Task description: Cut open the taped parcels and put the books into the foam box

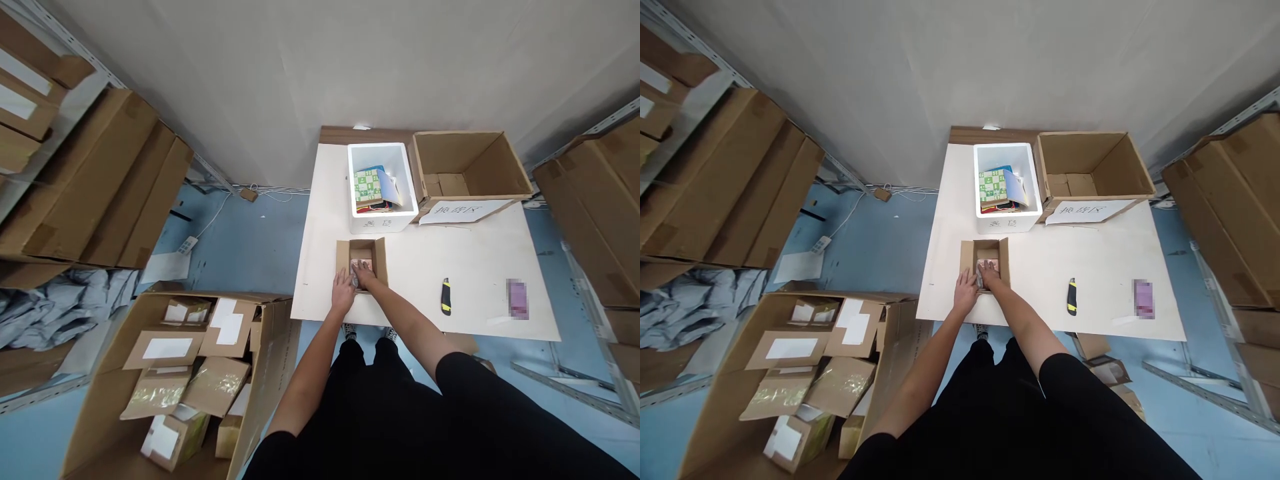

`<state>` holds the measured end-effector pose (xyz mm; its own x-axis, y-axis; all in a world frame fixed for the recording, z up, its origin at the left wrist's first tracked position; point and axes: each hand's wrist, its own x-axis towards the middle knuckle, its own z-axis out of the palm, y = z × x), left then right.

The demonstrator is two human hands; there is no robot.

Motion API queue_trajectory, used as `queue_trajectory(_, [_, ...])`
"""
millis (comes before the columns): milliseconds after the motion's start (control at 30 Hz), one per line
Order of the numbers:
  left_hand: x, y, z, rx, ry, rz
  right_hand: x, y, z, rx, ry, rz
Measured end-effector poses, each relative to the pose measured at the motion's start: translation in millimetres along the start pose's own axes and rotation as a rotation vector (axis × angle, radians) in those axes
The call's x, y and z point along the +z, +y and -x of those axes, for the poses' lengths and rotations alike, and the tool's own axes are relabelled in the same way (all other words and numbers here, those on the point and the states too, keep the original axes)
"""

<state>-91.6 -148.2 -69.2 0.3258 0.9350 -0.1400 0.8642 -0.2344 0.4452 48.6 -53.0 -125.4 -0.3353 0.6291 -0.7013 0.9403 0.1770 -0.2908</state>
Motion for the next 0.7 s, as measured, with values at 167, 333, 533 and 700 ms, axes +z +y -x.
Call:
queue_trajectory(167, [6.0,2.5,-1.0,0.045,-0.002,0.002,-1.5,1.6,7.5,-0.043,0.071,0.127])
queue_trajectory(333, [10.8,3.2,-3.9,0.054,0.002,0.020,-6.2,2.5,12.9,-0.089,0.157,0.140])
queue_trajectory(533, [8.7,7.0,-3.3,0.021,0.016,0.003,-18.6,-7.1,30.3,-0.026,0.252,0.138])
queue_trajectory(700, [-1.4,-0.1,-8.2,-0.023,0.041,-0.019,-42.9,-18.2,54.2,-0.096,0.357,0.167])
